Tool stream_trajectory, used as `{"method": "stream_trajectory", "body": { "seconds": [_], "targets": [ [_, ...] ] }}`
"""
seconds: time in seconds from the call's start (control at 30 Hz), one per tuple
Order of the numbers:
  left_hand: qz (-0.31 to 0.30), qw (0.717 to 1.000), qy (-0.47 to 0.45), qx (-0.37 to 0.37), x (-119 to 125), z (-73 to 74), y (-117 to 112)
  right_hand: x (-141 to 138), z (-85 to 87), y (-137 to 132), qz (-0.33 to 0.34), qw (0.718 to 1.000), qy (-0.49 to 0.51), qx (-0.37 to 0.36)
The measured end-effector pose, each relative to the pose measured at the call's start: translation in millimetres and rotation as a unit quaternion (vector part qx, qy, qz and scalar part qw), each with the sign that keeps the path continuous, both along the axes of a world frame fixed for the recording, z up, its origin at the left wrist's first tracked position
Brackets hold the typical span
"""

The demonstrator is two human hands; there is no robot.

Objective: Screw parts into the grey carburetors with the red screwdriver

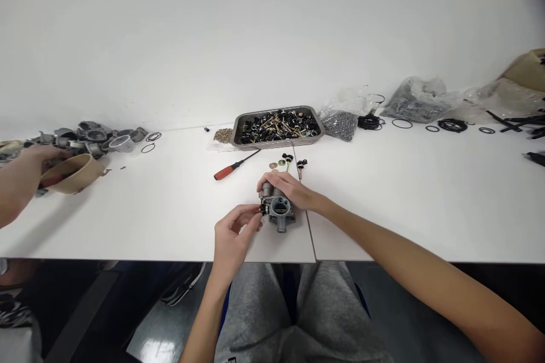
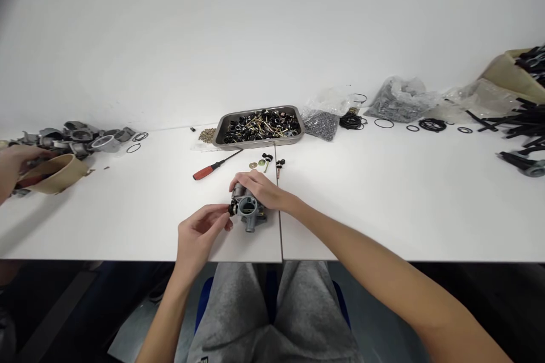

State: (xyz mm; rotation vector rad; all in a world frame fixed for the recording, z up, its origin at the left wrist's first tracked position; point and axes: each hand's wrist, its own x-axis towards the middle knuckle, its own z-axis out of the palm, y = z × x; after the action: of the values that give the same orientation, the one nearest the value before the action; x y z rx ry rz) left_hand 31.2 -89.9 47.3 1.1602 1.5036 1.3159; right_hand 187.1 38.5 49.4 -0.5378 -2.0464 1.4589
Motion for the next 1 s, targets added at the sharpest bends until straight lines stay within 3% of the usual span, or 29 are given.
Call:
{"method": "stream_trajectory", "body": {
  "seconds": [0.2,0.53,0.7,1.0],
  "targets": [
    [-0.009,0.999,-0.035,0.019,2.5,2.5,2.3,0.5,1.0,-0.2,0.005,1.0,-0.003,-0.004],
    [0.039,0.997,-0.015,0.065,7.8,-2.3,4.8,0.2,5.6,-1.6,0.007,1.0,-0.01,0.008],
    [0.023,0.996,-0.025,0.085,7.2,-3.2,5.6,0.9,3.9,-1.1,0.01,1.0,-0.012,0.006],
    [0.007,0.996,-0.091,0.018,3.7,-9.7,4.7,0.9,3.6,-2.3,0.003,1.0,-0.017,-0.006]
  ]
}}
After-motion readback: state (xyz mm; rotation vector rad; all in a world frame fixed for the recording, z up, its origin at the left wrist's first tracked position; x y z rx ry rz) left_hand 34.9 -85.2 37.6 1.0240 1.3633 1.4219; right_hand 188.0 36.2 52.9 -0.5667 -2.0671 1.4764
